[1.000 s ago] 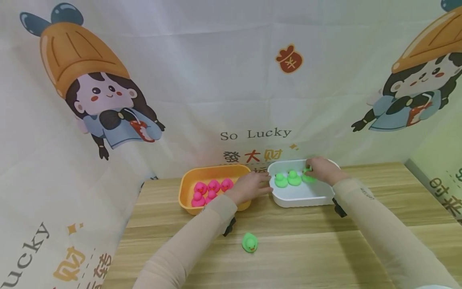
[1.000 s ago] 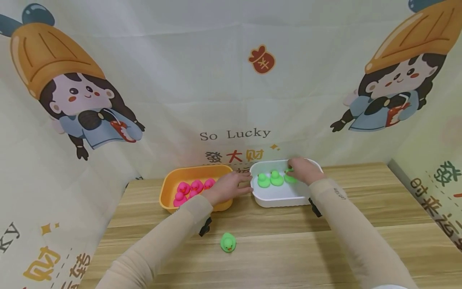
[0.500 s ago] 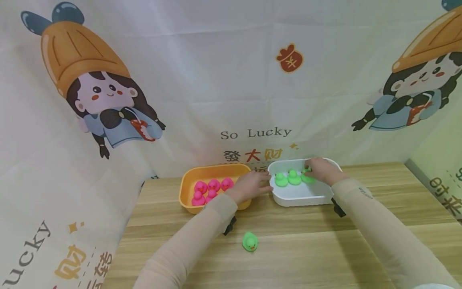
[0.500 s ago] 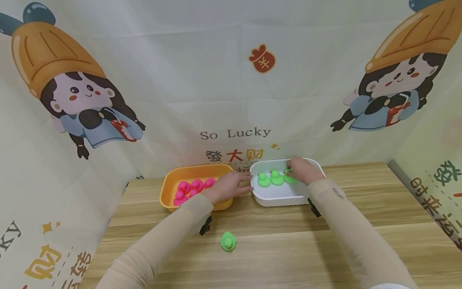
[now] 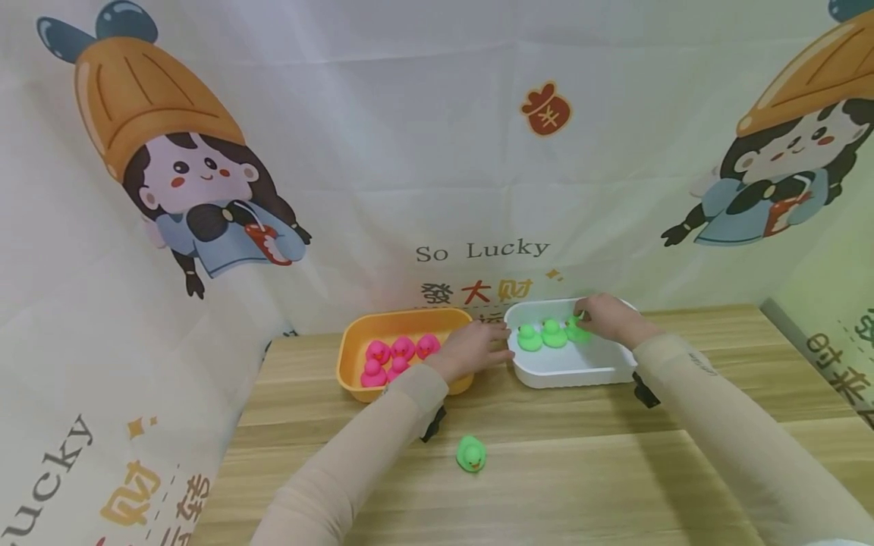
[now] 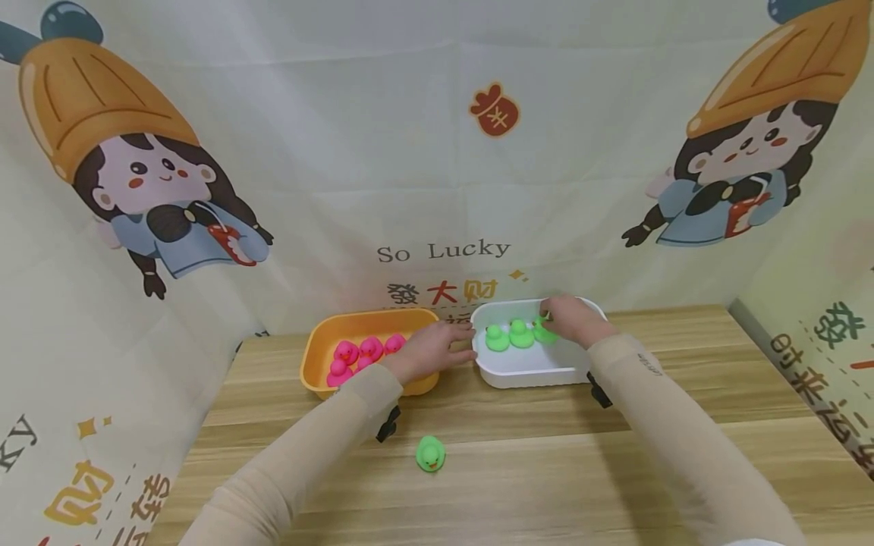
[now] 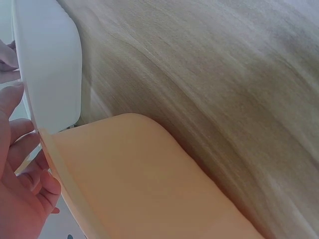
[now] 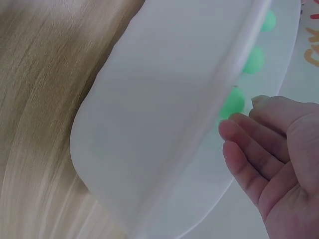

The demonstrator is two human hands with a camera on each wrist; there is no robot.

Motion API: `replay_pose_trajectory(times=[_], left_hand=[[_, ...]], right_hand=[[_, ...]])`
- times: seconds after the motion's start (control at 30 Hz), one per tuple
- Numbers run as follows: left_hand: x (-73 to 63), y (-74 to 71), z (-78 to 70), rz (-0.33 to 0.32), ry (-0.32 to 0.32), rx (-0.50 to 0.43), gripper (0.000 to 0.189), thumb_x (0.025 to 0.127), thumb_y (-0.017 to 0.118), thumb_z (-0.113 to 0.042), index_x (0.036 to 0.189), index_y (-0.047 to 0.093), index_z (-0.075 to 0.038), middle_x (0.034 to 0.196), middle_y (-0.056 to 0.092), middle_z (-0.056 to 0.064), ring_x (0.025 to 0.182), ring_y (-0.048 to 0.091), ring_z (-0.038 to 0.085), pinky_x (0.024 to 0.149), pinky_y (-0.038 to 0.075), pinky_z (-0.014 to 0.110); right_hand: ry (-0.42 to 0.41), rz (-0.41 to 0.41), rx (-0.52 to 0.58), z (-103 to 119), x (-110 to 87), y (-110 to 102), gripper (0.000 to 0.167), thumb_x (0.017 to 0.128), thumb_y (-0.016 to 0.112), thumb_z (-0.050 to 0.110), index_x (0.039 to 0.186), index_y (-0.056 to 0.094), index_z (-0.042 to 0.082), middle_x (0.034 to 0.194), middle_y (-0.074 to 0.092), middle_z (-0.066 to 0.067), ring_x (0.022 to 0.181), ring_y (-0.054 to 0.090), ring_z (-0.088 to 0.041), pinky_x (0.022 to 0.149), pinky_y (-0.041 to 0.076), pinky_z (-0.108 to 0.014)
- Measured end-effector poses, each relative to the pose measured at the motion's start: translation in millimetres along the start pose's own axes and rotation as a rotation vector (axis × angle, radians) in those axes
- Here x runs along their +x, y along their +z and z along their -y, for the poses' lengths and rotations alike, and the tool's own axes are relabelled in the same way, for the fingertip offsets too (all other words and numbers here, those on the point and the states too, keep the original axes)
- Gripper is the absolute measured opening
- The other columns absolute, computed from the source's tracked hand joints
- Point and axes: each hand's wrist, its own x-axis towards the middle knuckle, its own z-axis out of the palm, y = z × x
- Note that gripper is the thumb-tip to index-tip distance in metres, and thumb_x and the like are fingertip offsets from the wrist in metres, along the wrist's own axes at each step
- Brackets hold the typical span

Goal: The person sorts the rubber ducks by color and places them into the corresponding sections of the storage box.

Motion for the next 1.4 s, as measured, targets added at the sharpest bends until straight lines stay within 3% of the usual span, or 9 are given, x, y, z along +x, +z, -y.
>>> replay_pose_trajectory(times=[0.13, 0.33, 0.57, 0.73, 1.0, 1.27, 1.4], left_hand=[[0.9, 1.6, 0.5, 0.003, 0.004, 0.015, 0.051, 0.105, 0.063, -0.039, 0.148, 0.059, -0.012, 0.155, 0.053, 0.008, 0.143, 0.051, 0.029, 0.119, 0.04, 0.042], [1.1, 1.3, 1.9, 0.001, 0.017, 0.023, 0.051, 0.105, 0.063, -0.039, 0.147, 0.06, -0.01, 0.156, 0.052, 0.009, 0.143, 0.051, 0.029, 0.119, 0.04, 0.043], [1.5, 2.1, 4.4, 0.002, 0.03, 0.03, 0.046, 0.107, 0.06, -0.034, 0.145, 0.061, -0.009, 0.156, 0.052, 0.008, 0.144, 0.05, 0.028, 0.122, 0.035, 0.045], [0.6, 0.2, 5.3, 0.0, 0.066, 0.032, 0.041, 0.108, 0.055, -0.022, 0.146, 0.061, -0.007, 0.155, 0.054, 0.009, 0.144, 0.05, 0.029, 0.126, 0.027, 0.047], [-0.5, -3.5, 4.7, -0.024, 0.101, 0.08, 0.038, 0.108, 0.052, -0.01, 0.144, 0.062, -0.006, 0.152, 0.057, 0.01, 0.141, 0.053, 0.031, 0.124, 0.03, 0.049], [-1.2, -3.2, 4.2, -0.009, 0.073, 0.09, 0.039, 0.109, 0.051, -0.011, 0.146, 0.06, -0.008, 0.155, 0.054, 0.008, 0.143, 0.05, 0.032, 0.125, 0.029, 0.048], [-3.2, -4.8, 3.4, -0.005, 0.062, 0.073, 0.039, 0.109, 0.05, -0.01, 0.147, 0.06, -0.008, 0.156, 0.053, 0.008, 0.144, 0.049, 0.034, 0.125, 0.029, 0.049]], right_hand=[[-0.037, -0.042, 0.021, 5, -5.8, -1, 0.018, 0.097, 0.067, 0.004, 0.109, 0.07, -0.009, 0.097, 0.074, -0.02, 0.091, 0.071, -0.035, 0.085, 0.059, -0.049], [-0.141, -0.144, 0.025, 19, -17.7, 0, 0.012, 0.096, 0.069, 0.005, 0.104, 0.073, -0.003, 0.088, 0.074, -0.01, 0.082, 0.07, -0.026, 0.076, 0.059, -0.045], [-0.204, -0.157, 0.079, 46, -38.2, 4, 0.014, 0.098, 0.07, 0.007, 0.106, 0.074, -0.002, 0.088, 0.074, -0.004, 0.079, 0.067, -0.016, 0.072, 0.057, -0.038], [-0.327, -0.189, 0.06, 67, -52.5, 10, 0.01, 0.096, 0.072, 0.006, 0.103, 0.074, 0.0, 0.085, 0.071, 0.0, 0.074, 0.063, -0.011, 0.066, 0.056, -0.029], [-0.441, -0.112, 0.124, 100, -67.6, 28, 0.008, 0.095, 0.073, 0.004, 0.103, 0.073, 0.003, 0.089, 0.07, 0.003, 0.076, 0.06, -0.004, 0.067, 0.054, -0.022], [-0.582, -0.051, 0.16, 125, -73.2, 61, 0.011, 0.095, 0.071, 0.003, 0.106, 0.073, 0.002, 0.093, 0.072, -0.003, 0.078, 0.062, -0.004, 0.069, 0.054, -0.016], [-0.596, -0.008, 0.16, 136, -76.3, 74, 0.012, 0.097, 0.071, 0.007, 0.108, 0.073, 0.003, 0.098, 0.072, -0.004, 0.08, 0.062, -0.004, 0.072, 0.053, -0.015]])
